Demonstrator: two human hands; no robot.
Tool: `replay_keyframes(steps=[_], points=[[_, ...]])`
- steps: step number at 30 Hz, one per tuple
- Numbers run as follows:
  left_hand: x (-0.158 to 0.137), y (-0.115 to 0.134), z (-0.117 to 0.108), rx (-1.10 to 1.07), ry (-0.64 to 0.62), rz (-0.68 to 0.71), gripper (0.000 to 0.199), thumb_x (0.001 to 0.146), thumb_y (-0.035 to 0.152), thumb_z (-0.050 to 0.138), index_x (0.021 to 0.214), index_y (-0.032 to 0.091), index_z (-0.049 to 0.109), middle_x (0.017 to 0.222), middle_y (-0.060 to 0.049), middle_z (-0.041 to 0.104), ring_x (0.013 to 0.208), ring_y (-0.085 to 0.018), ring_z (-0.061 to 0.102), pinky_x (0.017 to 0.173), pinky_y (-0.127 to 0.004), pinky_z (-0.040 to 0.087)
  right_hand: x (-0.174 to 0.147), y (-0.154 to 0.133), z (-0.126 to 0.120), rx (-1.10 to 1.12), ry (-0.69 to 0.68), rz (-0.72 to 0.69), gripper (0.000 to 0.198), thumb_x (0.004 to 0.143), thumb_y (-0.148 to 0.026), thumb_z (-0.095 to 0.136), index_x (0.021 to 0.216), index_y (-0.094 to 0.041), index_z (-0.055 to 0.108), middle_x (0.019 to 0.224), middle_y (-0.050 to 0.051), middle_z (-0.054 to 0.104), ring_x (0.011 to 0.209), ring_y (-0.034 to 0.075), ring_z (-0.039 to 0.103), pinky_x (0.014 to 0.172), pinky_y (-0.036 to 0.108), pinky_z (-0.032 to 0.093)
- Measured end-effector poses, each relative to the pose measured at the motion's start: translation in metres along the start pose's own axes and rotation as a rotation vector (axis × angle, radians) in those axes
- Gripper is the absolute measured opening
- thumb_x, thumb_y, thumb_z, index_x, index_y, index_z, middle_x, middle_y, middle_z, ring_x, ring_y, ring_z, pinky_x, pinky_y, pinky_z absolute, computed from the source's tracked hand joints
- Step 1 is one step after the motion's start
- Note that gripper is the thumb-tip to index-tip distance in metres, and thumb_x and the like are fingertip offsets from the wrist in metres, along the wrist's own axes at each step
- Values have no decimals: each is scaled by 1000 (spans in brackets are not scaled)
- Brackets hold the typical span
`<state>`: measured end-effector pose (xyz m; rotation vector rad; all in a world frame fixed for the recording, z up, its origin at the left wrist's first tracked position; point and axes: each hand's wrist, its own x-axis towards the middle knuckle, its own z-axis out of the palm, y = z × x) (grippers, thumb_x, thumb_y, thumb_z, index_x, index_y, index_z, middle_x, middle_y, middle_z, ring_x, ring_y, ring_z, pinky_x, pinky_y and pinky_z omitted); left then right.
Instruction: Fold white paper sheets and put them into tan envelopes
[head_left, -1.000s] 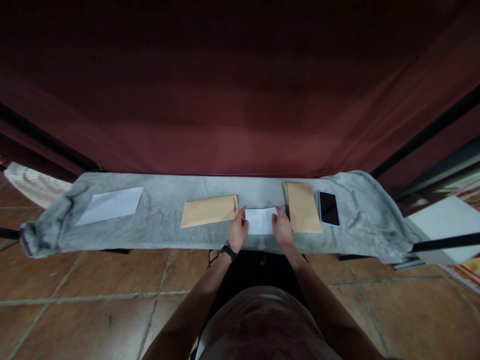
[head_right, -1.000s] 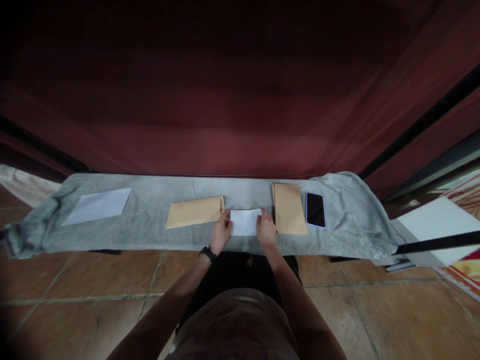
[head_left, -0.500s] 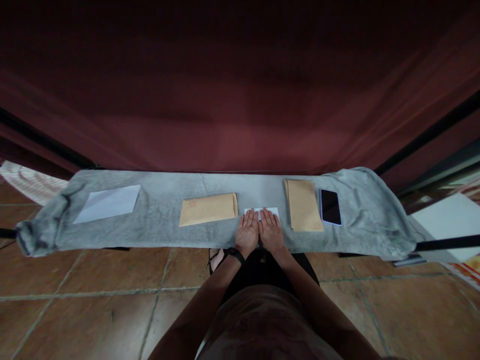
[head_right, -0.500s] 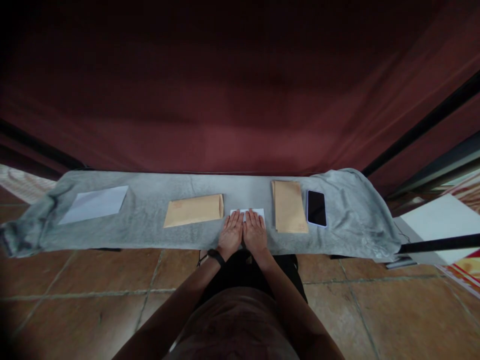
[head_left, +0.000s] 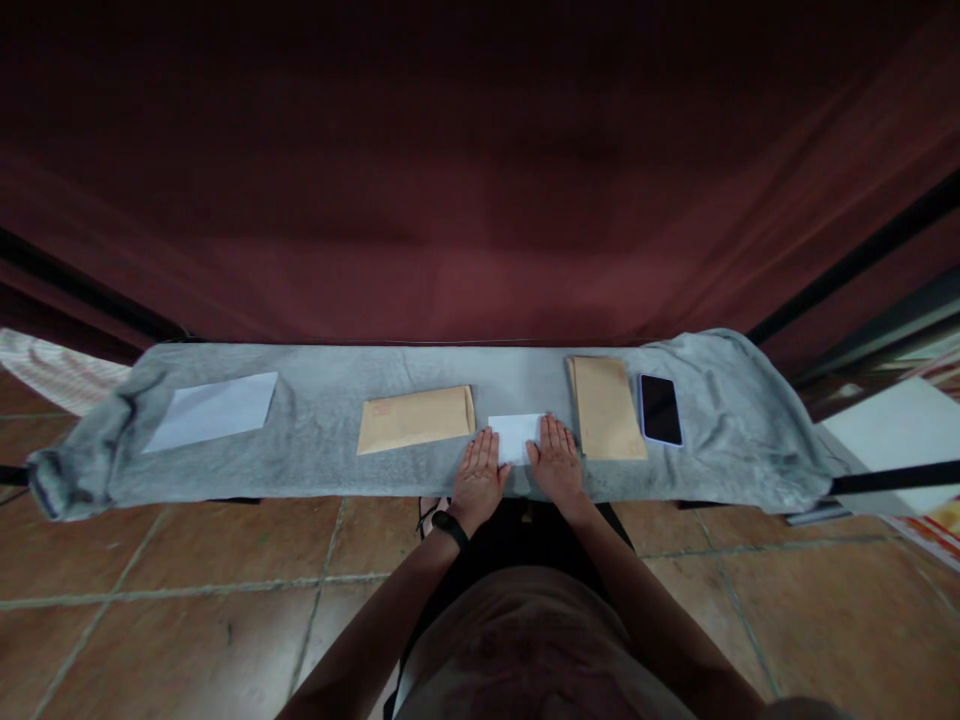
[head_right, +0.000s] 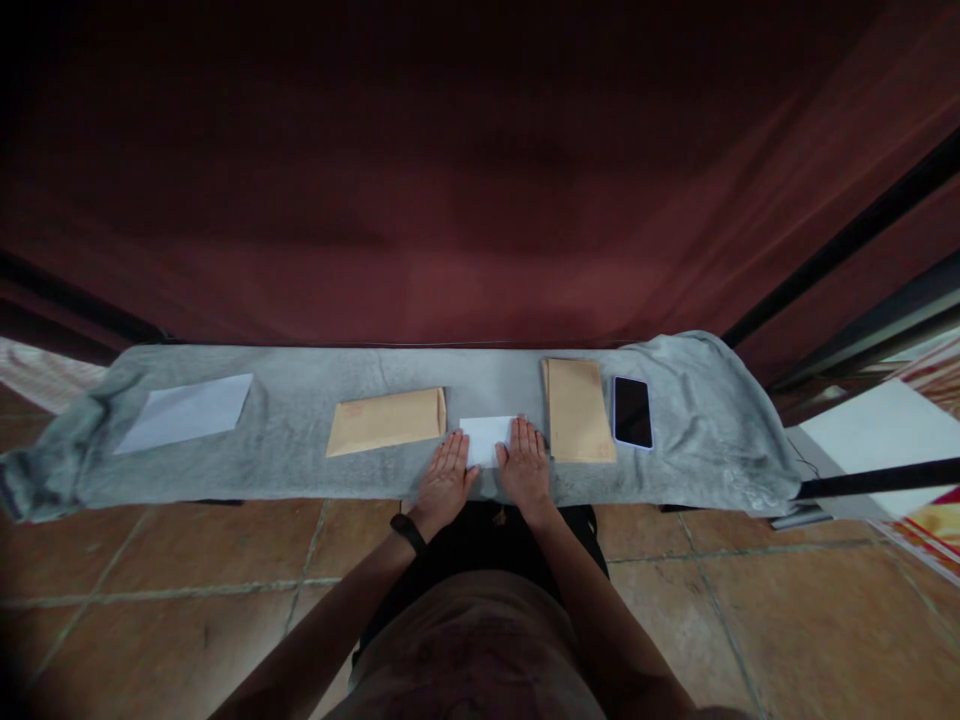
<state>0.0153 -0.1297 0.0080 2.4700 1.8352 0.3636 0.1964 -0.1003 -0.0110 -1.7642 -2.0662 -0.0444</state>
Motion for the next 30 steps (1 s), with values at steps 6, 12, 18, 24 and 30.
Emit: replay_keyframes(steps=[6, 12, 18, 24, 30], points=[[-9, -1, -9, -5, -11, -21, 61, 102, 36, 37, 154, 4, 32, 159, -20, 36, 151, -29, 27, 122, -49, 30, -2, 1, -4, -12, 24, 10, 60, 103, -35, 38, 153, -2, 36, 154, 25, 43, 140, 34, 44, 114, 50, 35], [1, 18, -7, -70, 22, 11, 57, 102, 26, 33, 156, 9, 28, 160, -15, 35, 152, -25, 26, 123, -47, 29, -5, -9, -12, 20, -34, -64, 54, 102, -26, 34, 153, -6, 38, 156, 19, 43, 145, 30, 39, 118, 50, 31], [25, 31, 6, -106, -32, 52, 57, 105, 38, 32, 155, 11, 31, 160, -14, 37, 151, -24, 28, 124, -46, 28, -15, -15, -14, 14, -105, -170, 59, 97, -16, 36, 155, -10, 35, 158, 15, 41, 147, 26, 37, 121, 46, 28], [28, 17, 7, -67, -22, 64, 66, 103, 46, 37, 156, 8, 28, 161, -17, 33, 152, -26, 24, 123, -48, 27, -21, -2, -14, -16, -34, -96, 59, 101, -28, 37, 155, -5, 33, 157, 19, 40, 145, 30, 39, 118, 49, 31], [24, 13, 6, -27, -3, 11, 66, 102, 42, 38, 157, 7, 26, 160, -19, 33, 152, -28, 26, 123, -49, 27, -26, 6, -13, -14, -5, -68, 58, 104, -33, 35, 155, -5, 34, 156, 20, 42, 144, 30, 40, 118, 48, 32]])
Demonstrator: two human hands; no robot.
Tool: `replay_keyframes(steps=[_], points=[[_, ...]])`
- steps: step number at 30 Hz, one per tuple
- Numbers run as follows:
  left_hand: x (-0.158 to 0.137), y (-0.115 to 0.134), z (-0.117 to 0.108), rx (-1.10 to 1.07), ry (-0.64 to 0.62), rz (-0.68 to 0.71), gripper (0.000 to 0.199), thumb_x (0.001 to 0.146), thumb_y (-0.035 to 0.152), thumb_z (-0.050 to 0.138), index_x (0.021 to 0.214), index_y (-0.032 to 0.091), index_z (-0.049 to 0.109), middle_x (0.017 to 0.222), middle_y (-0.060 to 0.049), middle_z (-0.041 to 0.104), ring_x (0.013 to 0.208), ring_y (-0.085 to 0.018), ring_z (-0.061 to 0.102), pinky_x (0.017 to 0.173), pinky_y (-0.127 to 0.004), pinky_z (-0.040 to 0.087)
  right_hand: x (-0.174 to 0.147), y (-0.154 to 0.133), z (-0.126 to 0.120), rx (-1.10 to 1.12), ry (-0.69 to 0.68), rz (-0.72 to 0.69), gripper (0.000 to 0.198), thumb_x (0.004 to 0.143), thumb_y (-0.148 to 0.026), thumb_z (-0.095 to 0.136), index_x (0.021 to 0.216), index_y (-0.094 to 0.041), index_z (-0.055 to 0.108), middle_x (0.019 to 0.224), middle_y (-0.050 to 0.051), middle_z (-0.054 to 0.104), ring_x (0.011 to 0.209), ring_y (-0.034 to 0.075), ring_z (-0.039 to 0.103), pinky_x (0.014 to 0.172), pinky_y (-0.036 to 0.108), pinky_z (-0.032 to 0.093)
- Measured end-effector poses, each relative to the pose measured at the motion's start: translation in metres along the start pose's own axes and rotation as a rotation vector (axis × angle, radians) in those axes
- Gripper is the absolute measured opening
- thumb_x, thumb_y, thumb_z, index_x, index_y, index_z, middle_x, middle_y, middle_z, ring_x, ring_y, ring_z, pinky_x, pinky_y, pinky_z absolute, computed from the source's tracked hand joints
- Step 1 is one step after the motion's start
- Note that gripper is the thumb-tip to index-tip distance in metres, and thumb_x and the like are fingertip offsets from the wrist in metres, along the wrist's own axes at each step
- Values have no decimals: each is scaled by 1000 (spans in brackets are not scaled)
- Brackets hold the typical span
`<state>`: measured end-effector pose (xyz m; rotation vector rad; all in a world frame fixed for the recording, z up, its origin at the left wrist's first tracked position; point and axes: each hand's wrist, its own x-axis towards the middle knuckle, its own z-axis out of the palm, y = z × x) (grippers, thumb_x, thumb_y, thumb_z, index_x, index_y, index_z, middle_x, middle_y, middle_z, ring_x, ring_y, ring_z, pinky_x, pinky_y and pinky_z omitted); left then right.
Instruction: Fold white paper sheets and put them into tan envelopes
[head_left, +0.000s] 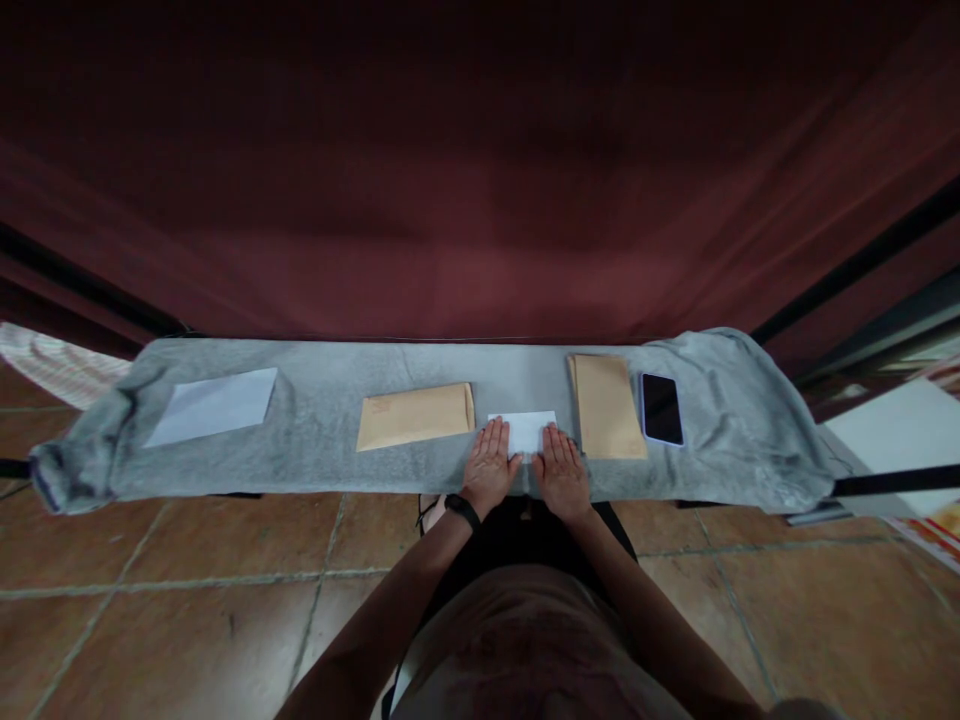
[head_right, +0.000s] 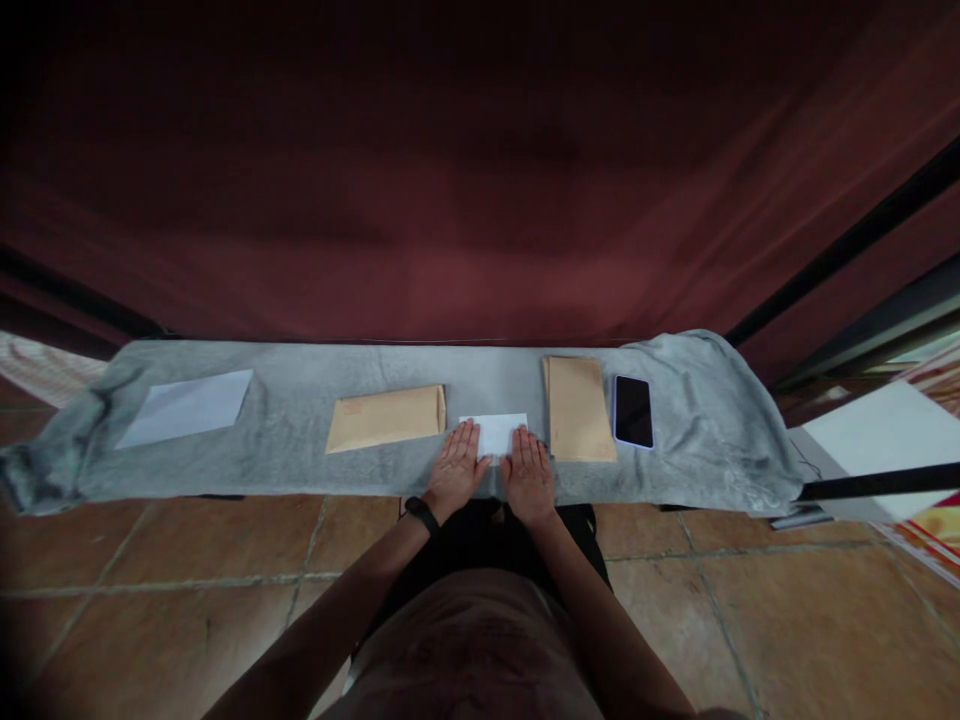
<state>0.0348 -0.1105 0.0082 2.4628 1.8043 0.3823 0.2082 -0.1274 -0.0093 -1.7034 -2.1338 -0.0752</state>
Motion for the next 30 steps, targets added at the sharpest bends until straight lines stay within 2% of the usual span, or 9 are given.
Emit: replay_keyframes(steps=[6, 14, 20, 25, 30], points=[[10, 3, 1, -16, -44, 105, 59, 102, 34, 37, 156, 11, 29, 162, -16, 31, 153, -26, 24, 124, -48, 23, -1, -1, 1, 4, 9, 7, 57, 105, -32, 33, 155, -5, 33, 156, 20, 42, 144, 30, 41, 118, 47, 32], [32, 7, 3, -43, -102, 177, 57, 102, 35, 39, 155, 15, 33, 165, -15, 25, 153, -28, 21, 124, -49, 20, 0, 0, 4, 7, 28, 7, 56, 105, -33, 34, 154, -6, 36, 155, 19, 44, 143, 29, 43, 118, 47, 32], [35, 5, 4, -36, -101, 207, 58, 102, 38, 40, 156, 16, 32, 165, -15, 24, 153, -28, 22, 124, -50, 18, -1, 0, 3, -7, 35, 5, 55, 104, -30, 33, 154, -7, 36, 154, 19, 44, 143, 29, 43, 118, 48, 31], [34, 3, 7, 6, -98, 214, 61, 102, 40, 41, 157, 16, 30, 165, -16, 25, 153, -28, 22, 124, -50, 18, 9, -2, -3, 19, -43, 22, 51, 103, -27, 35, 148, -3, 45, 152, 21, 47, 143, 29, 43, 118, 48, 33], [33, 1, 11, 61, -144, 254, 65, 98, 29, 43, 158, 12, 26, 166, -17, 19, 154, -28, 17, 125, -49, 17, 34, -17, 0, 172, -113, -66, 50, 103, -22, 34, 149, -9, 45, 153, 18, 47, 144, 26, 40, 118, 47, 34]])
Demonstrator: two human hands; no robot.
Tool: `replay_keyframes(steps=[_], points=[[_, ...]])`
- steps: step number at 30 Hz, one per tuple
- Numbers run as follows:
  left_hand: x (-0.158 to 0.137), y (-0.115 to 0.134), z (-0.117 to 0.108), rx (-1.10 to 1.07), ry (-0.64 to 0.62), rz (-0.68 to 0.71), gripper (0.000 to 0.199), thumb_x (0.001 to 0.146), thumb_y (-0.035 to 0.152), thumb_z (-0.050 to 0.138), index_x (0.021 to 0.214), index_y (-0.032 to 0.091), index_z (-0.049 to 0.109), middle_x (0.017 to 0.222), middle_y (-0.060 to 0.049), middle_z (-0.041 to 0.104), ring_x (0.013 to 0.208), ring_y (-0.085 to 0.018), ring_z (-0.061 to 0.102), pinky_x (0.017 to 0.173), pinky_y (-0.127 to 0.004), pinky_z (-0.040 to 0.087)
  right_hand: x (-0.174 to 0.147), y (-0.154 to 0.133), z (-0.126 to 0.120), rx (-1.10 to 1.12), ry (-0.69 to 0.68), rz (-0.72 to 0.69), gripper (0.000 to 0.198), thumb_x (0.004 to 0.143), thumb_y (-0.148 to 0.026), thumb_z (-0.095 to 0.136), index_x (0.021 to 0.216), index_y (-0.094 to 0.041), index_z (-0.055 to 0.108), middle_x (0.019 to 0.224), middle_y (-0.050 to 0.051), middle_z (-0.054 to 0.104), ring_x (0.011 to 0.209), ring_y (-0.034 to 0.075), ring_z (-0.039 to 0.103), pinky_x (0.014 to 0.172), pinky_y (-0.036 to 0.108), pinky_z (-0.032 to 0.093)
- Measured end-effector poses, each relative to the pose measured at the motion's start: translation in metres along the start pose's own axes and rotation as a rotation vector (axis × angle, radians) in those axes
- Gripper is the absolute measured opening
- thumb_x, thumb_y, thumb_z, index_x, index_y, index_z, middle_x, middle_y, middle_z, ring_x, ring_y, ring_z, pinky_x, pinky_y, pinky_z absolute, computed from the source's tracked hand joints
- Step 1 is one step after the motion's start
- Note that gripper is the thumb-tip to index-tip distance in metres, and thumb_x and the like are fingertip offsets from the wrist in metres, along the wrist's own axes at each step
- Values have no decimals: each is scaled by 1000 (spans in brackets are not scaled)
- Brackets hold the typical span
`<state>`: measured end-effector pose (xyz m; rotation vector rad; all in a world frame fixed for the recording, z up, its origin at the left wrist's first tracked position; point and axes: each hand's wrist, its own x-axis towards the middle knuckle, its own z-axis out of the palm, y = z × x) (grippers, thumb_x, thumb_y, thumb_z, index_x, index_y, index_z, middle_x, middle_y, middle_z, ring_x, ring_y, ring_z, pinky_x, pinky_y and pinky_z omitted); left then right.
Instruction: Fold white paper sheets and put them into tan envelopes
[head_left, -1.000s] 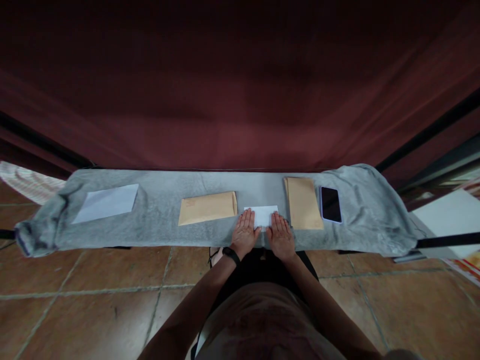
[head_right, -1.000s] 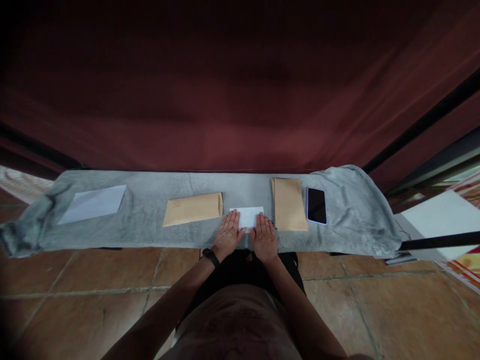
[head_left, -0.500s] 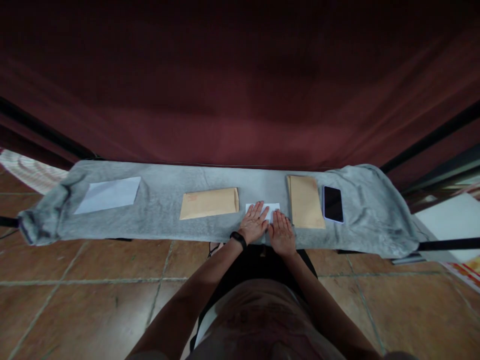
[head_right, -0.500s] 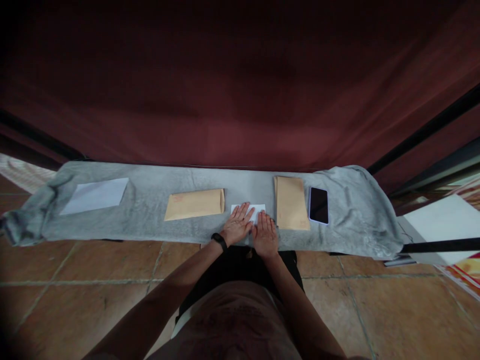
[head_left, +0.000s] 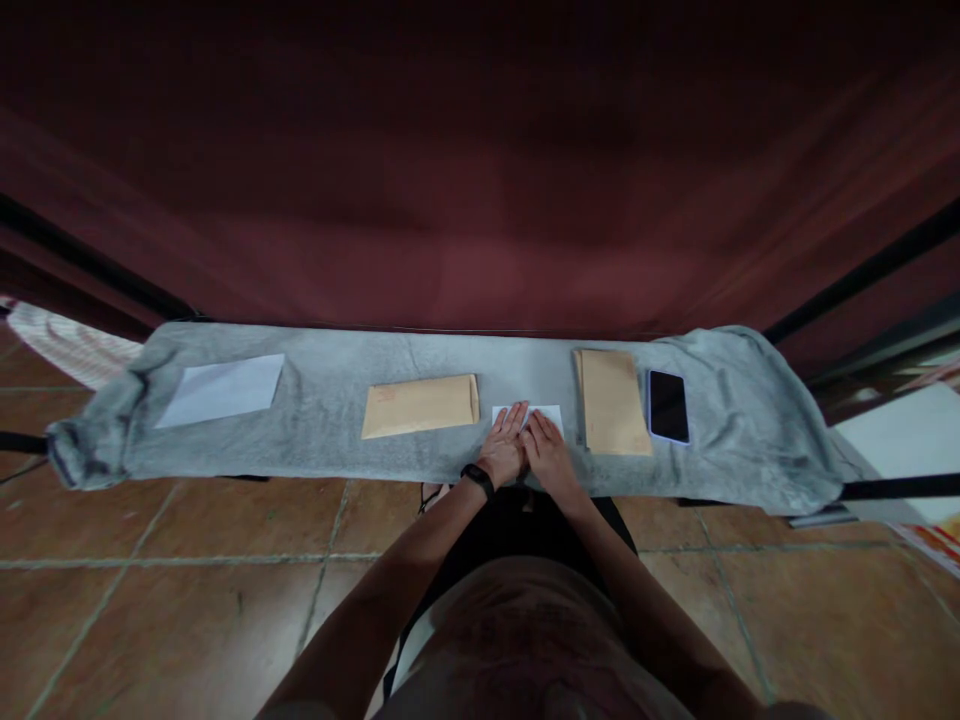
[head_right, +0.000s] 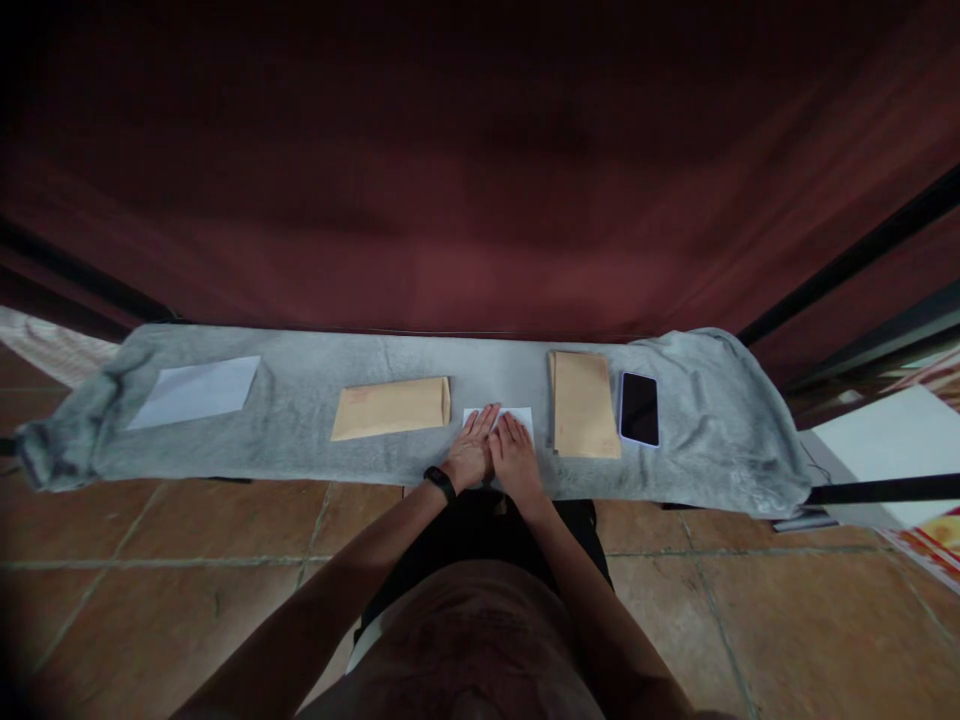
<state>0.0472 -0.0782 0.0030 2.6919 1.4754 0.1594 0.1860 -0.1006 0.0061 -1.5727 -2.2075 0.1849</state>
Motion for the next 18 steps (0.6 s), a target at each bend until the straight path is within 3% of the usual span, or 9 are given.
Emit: replay_keyframes(steps=[4, 8, 18], points=[[-3, 2, 0, 19, -4, -48, 66, 96, 22, 41, 158, 8, 25, 165, -17, 24, 154, -27, 19, 125, -46, 18, 11, -7, 6, 14, -3, -3, 54, 104, -28, 33, 155, -9, 35, 158, 18, 40, 149, 27, 34, 119, 49, 31], [-11, 3, -3, -2, 42, -90, 63, 97, 20, 38, 157, 8, 26, 164, -16, 28, 153, -26, 21, 125, -45, 21, 8, -2, 8, -30, -33, 5, 53, 105, -30, 33, 153, -7, 38, 158, 19, 38, 149, 27, 32, 121, 49, 28], [-34, -1, -8, -31, 108, -178, 64, 103, 43, 34, 153, 3, 33, 161, -19, 33, 152, -27, 25, 124, -45, 26, -2, 12, 6, -124, 0, 71, 57, 103, -32, 39, 153, -3, 36, 159, 22, 36, 149, 31, 32, 120, 50, 28]])
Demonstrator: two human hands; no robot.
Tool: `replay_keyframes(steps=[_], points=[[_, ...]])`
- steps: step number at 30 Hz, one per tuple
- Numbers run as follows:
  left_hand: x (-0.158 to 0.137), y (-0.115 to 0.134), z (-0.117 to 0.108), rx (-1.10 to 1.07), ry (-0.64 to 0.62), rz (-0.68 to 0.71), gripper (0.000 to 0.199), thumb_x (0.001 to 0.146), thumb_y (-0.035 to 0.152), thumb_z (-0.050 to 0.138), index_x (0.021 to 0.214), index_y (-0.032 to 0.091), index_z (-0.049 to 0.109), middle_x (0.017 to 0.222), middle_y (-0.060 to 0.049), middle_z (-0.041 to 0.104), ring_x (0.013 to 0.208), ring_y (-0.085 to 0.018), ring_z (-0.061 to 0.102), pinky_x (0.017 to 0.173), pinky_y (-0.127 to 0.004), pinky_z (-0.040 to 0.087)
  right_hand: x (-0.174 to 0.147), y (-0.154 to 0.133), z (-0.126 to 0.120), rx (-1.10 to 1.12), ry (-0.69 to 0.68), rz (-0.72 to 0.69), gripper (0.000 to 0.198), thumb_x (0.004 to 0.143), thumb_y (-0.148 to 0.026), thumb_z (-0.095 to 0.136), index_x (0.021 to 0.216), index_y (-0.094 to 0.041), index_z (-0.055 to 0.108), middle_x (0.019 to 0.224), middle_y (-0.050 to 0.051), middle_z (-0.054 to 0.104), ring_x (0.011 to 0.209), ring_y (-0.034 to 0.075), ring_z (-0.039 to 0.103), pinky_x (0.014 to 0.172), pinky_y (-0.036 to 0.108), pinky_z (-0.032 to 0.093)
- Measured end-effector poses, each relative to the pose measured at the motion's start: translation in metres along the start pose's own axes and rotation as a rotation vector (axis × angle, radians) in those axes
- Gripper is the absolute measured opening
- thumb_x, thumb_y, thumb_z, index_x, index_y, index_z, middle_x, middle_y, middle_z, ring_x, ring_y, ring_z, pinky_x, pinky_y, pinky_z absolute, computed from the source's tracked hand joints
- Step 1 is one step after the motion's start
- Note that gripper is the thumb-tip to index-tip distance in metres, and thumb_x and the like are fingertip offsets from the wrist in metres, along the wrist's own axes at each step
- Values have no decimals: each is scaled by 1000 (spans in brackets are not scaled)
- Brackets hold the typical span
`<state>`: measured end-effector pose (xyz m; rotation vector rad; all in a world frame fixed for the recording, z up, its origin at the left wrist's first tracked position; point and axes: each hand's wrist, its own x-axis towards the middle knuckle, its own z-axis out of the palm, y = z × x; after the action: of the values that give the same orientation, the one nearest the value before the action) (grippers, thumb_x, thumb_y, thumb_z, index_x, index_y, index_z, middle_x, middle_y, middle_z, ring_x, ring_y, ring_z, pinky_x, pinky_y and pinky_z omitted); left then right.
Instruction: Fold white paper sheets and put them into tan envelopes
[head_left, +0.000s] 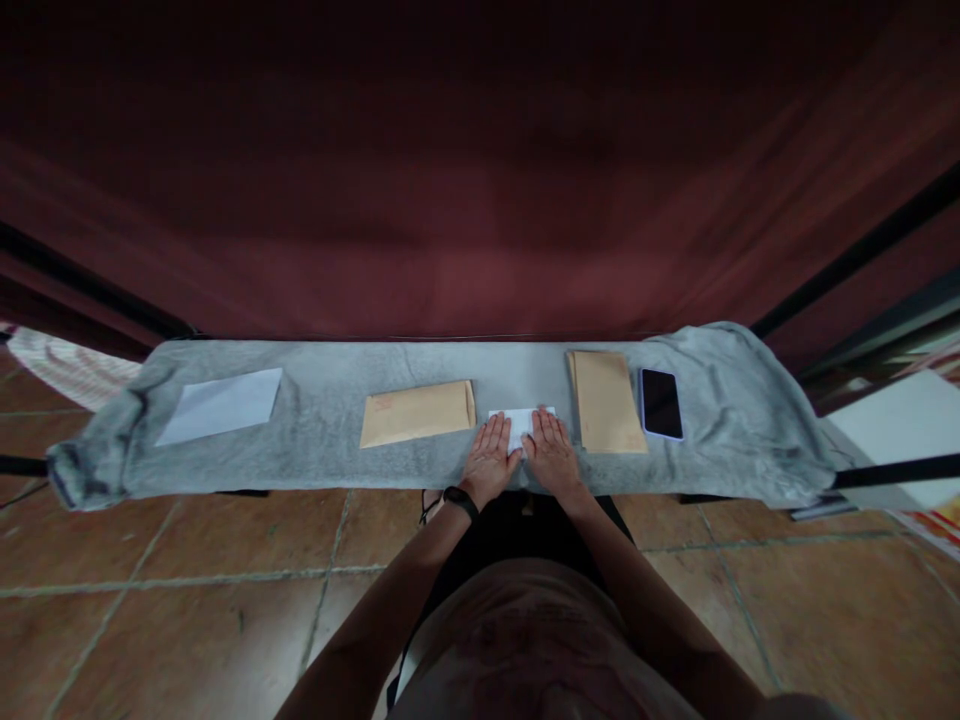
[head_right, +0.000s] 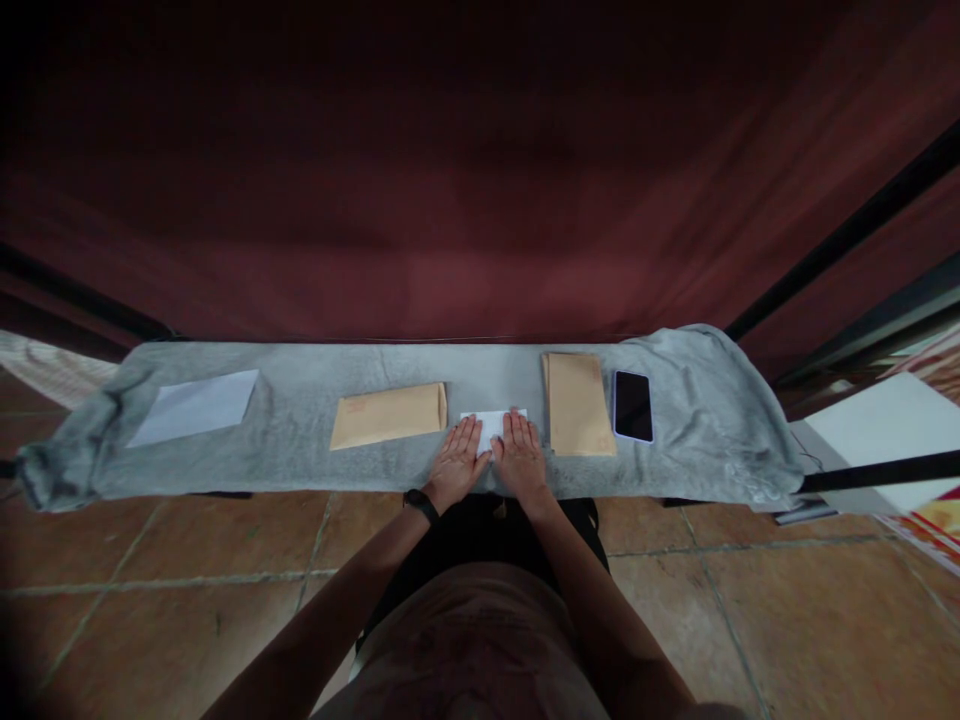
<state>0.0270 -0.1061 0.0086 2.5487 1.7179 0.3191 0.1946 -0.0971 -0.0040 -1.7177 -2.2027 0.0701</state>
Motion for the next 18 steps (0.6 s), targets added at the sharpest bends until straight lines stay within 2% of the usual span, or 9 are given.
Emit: replay_keyframes(steps=[4, 7, 10, 12, 14, 16, 18], points=[[-16, -3, -3, 20, 9, -9, 64, 103, 43, 36, 153, 3, 33, 160, -20, 34, 152, -27, 26, 123, -46, 27, -3, 2, 1, 1, 47, 4, 60, 103, -34, 40, 153, -2, 34, 158, 23, 37, 148, 32, 33, 119, 49, 29], [-28, -10, -10, 39, 21, 6, 64, 103, 43, 38, 156, 8, 31, 161, -17, 34, 152, -27, 25, 124, -48, 24, -6, 3, 1, 6, 67, 8, 59, 103, -33, 41, 153, -2, 35, 157, 23, 38, 148, 31, 33, 119, 48, 29], [-31, -29, -25, 69, 49, 24, 69, 100, 47, 46, 159, 18, 25, 164, -12, 27, 154, -29, 18, 125, -53, 15, -7, 4, 0, 36, 73, 27, 58, 102, -32, 43, 152, -3, 38, 157, 22, 39, 148, 31, 34, 119, 49, 29], [-26, -50, -38, 94, 82, -64, 80, 94, 53, 54, 161, 21, 22, 167, -13, 19, 155, -33, 14, 124, -57, 10, -4, 2, -3, 102, 83, 60, 56, 100, -29, 45, 150, -4, 42, 156, 22, 40, 147, 32, 35, 119, 50, 29], [-21, -73, -48, 112, 87, -186, 95, 88, 60, 61, 161, 19, 17, 167, -16, 12, 154, -37, 11, 122, -60, 10, 6, -5, -7, 237, 98, 104, 53, 97, -25, 46, 147, -6, 47, 156, 21, 42, 146, 31, 37, 119, 51, 30], [-18, -93, -52, 122, 73, -250, 102, 84, 66, 63, 161, 19, 16, 167, -18, 10, 154, -38, 10, 121, -63, 8, 23, -18, -11, 451, 83, 152, 51, 94, -22, 46, 143, -10, 52, 152, 18, 48, 142, 28, 43, 117, 48, 34], [-21, -105, -50, 124, 75, -266, 104, 82, 70, 62, 161, 19, 18, 167, -18, 13, 154, -38, 10, 121, -63, 7, 46, -38, -13, 726, -21, 237, 47, 93, -23, 46, 138, -17, 58, 140, 13, 61, 129, 24, 56, 110, 42, 43]])
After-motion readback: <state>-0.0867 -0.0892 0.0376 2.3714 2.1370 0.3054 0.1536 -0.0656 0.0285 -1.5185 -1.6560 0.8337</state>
